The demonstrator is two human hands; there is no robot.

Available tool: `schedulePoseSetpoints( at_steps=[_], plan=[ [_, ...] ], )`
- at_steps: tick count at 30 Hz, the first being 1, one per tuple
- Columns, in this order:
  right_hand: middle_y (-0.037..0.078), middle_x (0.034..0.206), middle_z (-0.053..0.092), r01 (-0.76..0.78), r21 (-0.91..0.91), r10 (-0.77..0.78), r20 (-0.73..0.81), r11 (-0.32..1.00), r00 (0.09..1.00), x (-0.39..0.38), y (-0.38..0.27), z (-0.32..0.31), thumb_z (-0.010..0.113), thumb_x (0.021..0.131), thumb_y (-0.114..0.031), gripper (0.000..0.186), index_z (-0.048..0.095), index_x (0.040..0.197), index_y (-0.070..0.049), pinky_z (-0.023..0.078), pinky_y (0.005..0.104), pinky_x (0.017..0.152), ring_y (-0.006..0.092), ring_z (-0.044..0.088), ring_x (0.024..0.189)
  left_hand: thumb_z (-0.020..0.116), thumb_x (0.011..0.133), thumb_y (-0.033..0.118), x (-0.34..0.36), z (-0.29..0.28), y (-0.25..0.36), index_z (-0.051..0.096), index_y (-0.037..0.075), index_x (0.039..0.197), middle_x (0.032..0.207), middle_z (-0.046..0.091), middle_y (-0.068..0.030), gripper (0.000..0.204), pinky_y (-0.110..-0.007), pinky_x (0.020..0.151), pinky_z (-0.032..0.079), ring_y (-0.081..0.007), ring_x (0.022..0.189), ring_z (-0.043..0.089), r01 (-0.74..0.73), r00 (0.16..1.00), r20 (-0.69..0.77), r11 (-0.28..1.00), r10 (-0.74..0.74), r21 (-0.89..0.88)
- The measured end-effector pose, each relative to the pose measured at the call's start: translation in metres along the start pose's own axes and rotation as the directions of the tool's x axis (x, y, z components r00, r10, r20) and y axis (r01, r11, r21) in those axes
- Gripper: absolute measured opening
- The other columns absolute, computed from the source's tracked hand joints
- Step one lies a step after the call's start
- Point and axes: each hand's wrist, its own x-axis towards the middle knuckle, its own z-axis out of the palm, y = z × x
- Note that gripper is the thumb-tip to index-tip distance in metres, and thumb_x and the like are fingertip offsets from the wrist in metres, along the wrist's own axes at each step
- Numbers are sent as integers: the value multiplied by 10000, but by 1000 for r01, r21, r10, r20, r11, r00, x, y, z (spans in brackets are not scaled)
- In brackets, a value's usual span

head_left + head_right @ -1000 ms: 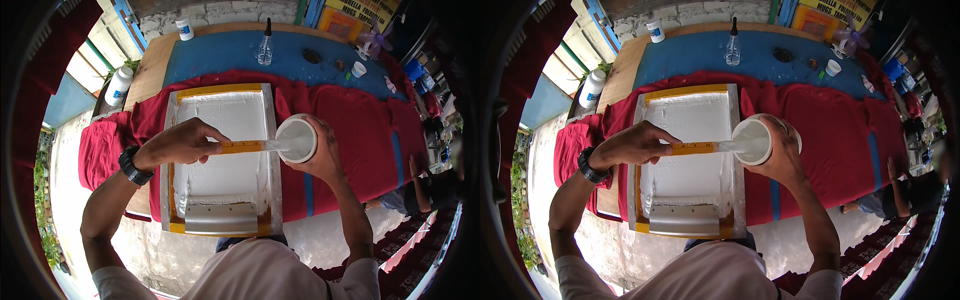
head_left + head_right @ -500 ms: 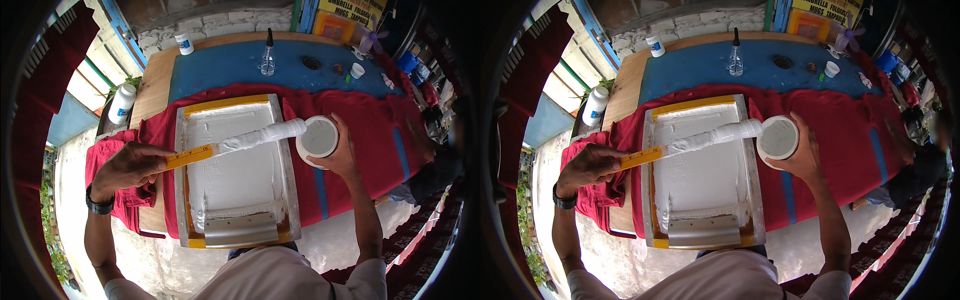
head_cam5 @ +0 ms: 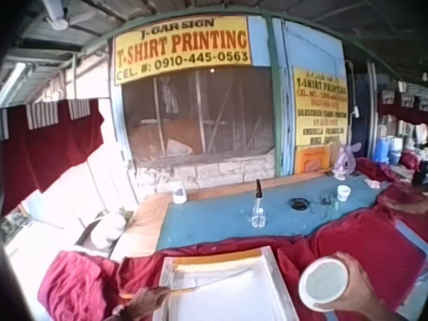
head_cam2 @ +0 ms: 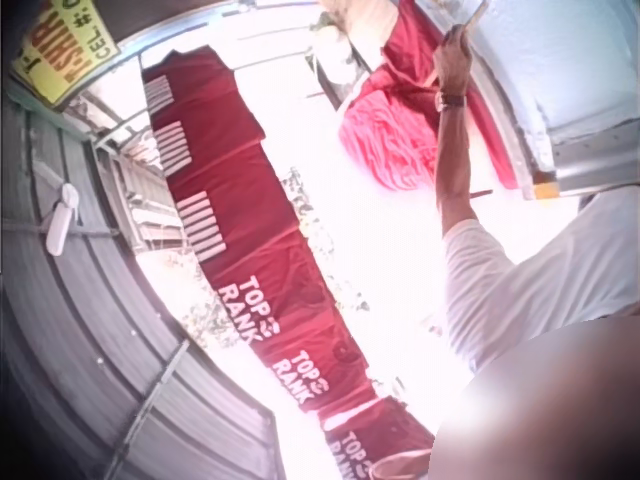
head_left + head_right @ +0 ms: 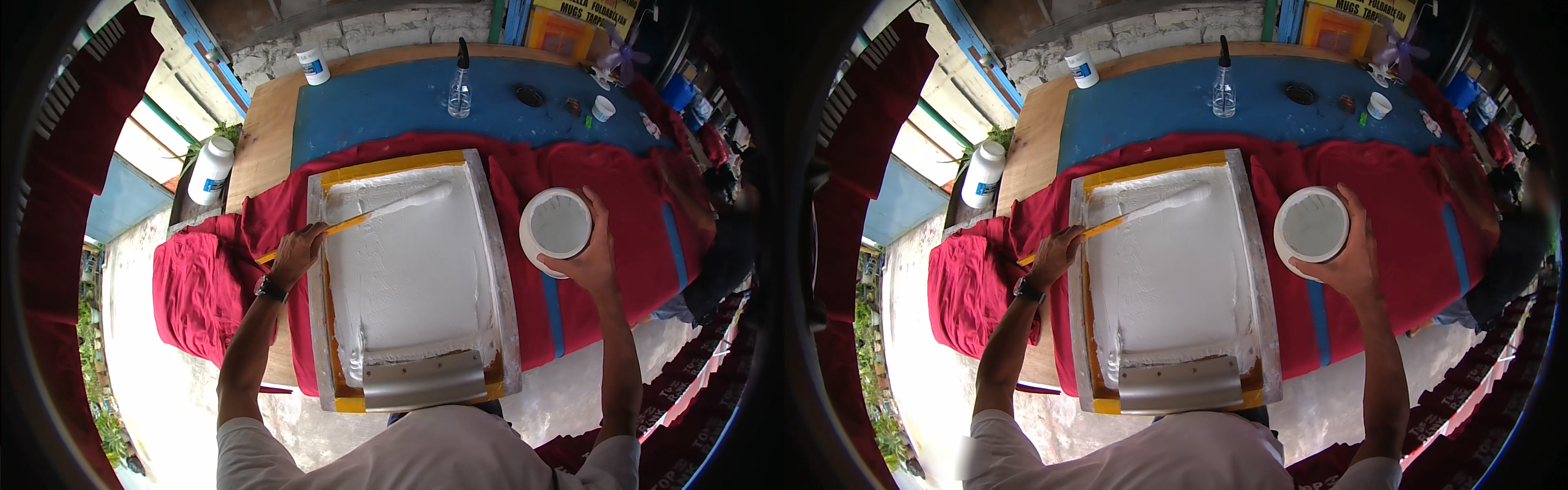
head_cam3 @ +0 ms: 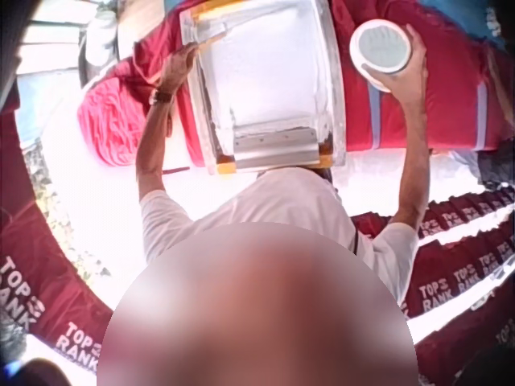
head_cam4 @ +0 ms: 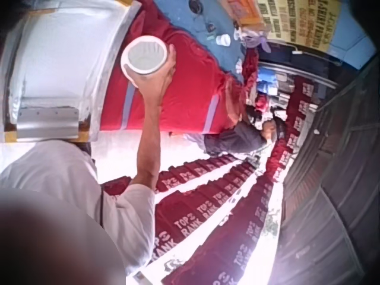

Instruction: The person lays a red t-shirt on a table, smooths it, and positions a screen printing frame. They pour white ink onto the screen, spread it with a squeegee, and pull the squeegee across to print a design onto the t-shirt. The printed shirt is then lifted and moved aside.

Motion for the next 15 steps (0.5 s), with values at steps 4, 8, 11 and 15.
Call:
schedulePoseSetpoints(
  at_steps=[4,8,11,15],
  plan=[
    [199,1545,600,13,38,-13,10,999,1000,0,-1,1,1070,590,-129,1356,279,1691,-106,513,528,1214,367,605,1443,660,1075,138,-4,13,-11,685,86,1214,1053,760,-172,151,-533,718,602,-445,884,738,-43,998,-36,998,41,-35],
    [215,1538,591,15,26,-15,-22,1000,1000,1,0,3,1078,600,-202,1308,338,1671,-78,520,561,1188,401,593,1440,654,1075,137,-5,13,-11,683,83,1199,1045,752,-173,139,-539,718,600,-446,887,734,2,1000,17,1000,-2,-20],
    [217,1547,581,17,37,-17,-8,999,1000,1,1,6,1076,599,-197,1311,334,1674,-77,512,561,1197,400,583,1448,651,1071,128,-12,9,-7,682,79,1191,1044,750,-173,133,-540,727,598,-444,892,732,22,1000,0,999,-22,-28],
    [219,1551,574,12,74,-12,2,997,1000,0,3,7,1074,597,-200,1317,329,1676,-75,498,564,1210,401,570,1458,655,1062,119,-26,1,-5,682,75,1184,1051,740,-172,133,-541,738,594,-441,911,729,44,999,8,999,-44,-5]
  ],
)
